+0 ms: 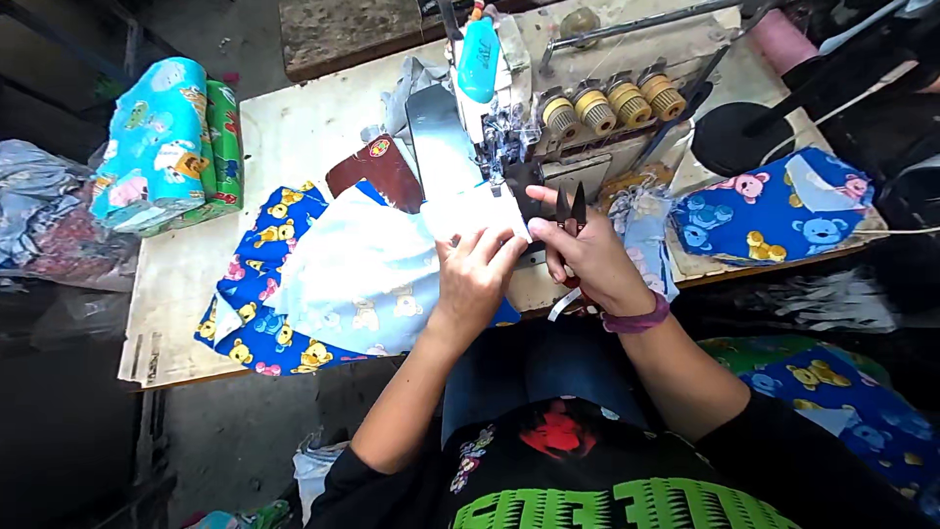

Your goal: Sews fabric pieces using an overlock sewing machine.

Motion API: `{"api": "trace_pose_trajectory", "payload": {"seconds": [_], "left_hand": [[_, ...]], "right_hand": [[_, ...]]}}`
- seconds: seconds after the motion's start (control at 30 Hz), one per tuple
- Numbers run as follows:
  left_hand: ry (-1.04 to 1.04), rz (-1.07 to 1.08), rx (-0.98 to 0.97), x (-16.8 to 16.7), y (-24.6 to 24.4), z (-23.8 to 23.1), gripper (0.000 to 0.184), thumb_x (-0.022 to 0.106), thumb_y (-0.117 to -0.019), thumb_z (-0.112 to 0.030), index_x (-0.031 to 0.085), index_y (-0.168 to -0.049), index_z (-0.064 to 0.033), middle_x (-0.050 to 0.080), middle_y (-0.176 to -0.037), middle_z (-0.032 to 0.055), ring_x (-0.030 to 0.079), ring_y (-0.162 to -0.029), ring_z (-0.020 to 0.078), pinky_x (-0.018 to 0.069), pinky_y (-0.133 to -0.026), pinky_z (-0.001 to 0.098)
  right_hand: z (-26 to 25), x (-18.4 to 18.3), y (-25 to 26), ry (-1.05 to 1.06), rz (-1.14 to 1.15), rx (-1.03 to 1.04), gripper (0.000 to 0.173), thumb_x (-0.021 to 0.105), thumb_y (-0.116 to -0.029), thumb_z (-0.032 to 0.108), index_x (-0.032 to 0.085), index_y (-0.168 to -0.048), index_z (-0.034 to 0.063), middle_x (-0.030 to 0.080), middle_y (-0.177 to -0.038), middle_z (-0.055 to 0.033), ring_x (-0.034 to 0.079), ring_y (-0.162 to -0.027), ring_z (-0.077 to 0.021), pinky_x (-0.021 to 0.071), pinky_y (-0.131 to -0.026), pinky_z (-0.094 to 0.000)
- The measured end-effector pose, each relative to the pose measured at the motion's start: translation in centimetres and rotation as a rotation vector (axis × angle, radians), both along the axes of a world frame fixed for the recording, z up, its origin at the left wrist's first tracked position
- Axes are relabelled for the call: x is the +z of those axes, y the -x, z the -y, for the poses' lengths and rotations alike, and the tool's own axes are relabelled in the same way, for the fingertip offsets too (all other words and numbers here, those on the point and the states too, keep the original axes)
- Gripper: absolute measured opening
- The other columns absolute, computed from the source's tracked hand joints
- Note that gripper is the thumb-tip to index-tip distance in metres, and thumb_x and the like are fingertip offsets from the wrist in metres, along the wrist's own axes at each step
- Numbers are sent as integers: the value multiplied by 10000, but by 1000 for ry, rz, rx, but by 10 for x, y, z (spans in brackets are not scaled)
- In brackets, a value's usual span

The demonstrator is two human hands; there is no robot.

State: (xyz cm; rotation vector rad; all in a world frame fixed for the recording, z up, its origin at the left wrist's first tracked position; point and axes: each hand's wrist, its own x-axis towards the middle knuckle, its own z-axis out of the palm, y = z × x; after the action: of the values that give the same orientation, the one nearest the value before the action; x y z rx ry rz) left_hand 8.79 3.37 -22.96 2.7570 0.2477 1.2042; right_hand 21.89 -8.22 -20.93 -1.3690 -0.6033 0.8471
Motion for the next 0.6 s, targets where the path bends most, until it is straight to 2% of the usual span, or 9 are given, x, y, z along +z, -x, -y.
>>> {"api": "trace_pose_trajectory", "payload": {"seconds": [0.1, 0.17, 0.2, 0.27, 0.37, 0.43, 0.5, 0.53, 0.6], "left_hand": [[3, 24, -116, -4, 10, -9, 120, 745, -935, -237, 788, -988, -138, 758, -1070, 47, 644, -1086, 204, 356, -973, 463], [-22, 1, -124, 2, 17, -16, 186, 700, -978, -295, 716, -1091, -148, 693, -1175, 67, 576, -1182, 217, 322, -1031, 452], [-18, 10, -128, 4, 18, -20, 153, 687, -982, -235, 732, -1088, -135, 696, -1185, 85, 578, -1186, 231, 332, -1022, 448], [7, 42, -140, 3, 17, -26, 109, 679, -956, -112, 781, -990, -98, 742, -1132, 96, 619, -1162, 234, 387, -992, 412], [62, 25, -163, 0, 9, -34, 142, 639, -952, -64, 779, -962, -42, 766, -1083, 127, 668, -1147, 250, 465, -960, 373], [164, 7, -191, 2, 3, -41, 202, 599, -940, -89, 776, -980, 0, 763, -1074, 154, 693, -1125, 268, 521, -981, 370], [275, -16, -188, 9, -4, -51, 256, 584, -954, -150, 784, -981, 9, 760, -1091, 156, 692, -1122, 252, 519, -977, 361], [319, -24, -172, 13, -8, -59, 267, 581, -958, -168, 787, -965, 3, 760, -1097, 150, 692, -1123, 244, 516, -987, 364], [345, -58, -94, 22, -21, -74, 253, 582, -965, -150, 787, -914, -11, 762, -1050, 137, 700, -1070, 253, 525, -967, 380]], "right_hand": [[2, 10, 5, 25, 52, -8, 536, 718, -933, 46, 530, -1432, 97, 667, -698, 23, 458, -400, 7, 384, -367, -140], [6, 24, 6, 20, 167, -4, 573, 724, -908, 54, 521, -1438, 136, 682, -709, 57, 485, -419, 15, 406, -384, -134], [5, 27, 6, 18, 202, -8, 586, 722, -904, 49, 515, -1444, 139, 684, -713, 56, 498, -424, 11, 415, -386, -134], [-1, 19, 4, 28, 232, -42, 567, 721, -892, 44, 522, -1418, 114, 692, -733, 37, 511, -433, 2, 420, -386, -142], [-16, -1, 0, 39, 375, -168, 431, 758, -865, 87, 564, -1249, 57, 655, -711, 78, 558, -511, 38, 456, -456, -124], [-26, -6, -2, 34, 542, -238, 333, 749, -858, 101, 562, -1127, 44, 552, -685, 108, 522, -562, 71, 461, -536, -94], [-32, -8, -3, 54, 681, -255, 289, 720, -914, 156, 547, -1100, 18, 514, -691, 85, 469, -596, 75, 414, -585, -86], [-33, -11, -4, 57, 733, -244, 298, 684, -960, 206, 534, -1120, 3, 526, -706, 66, 476, -610, 66, 423, -603, -97], [-27, -18, -4, 67, 788, -169, 412, 530, -1061, 342, 476, -1237, -26, 564, -774, 28, 511, -659, 48, 463, -644, -134]]}}
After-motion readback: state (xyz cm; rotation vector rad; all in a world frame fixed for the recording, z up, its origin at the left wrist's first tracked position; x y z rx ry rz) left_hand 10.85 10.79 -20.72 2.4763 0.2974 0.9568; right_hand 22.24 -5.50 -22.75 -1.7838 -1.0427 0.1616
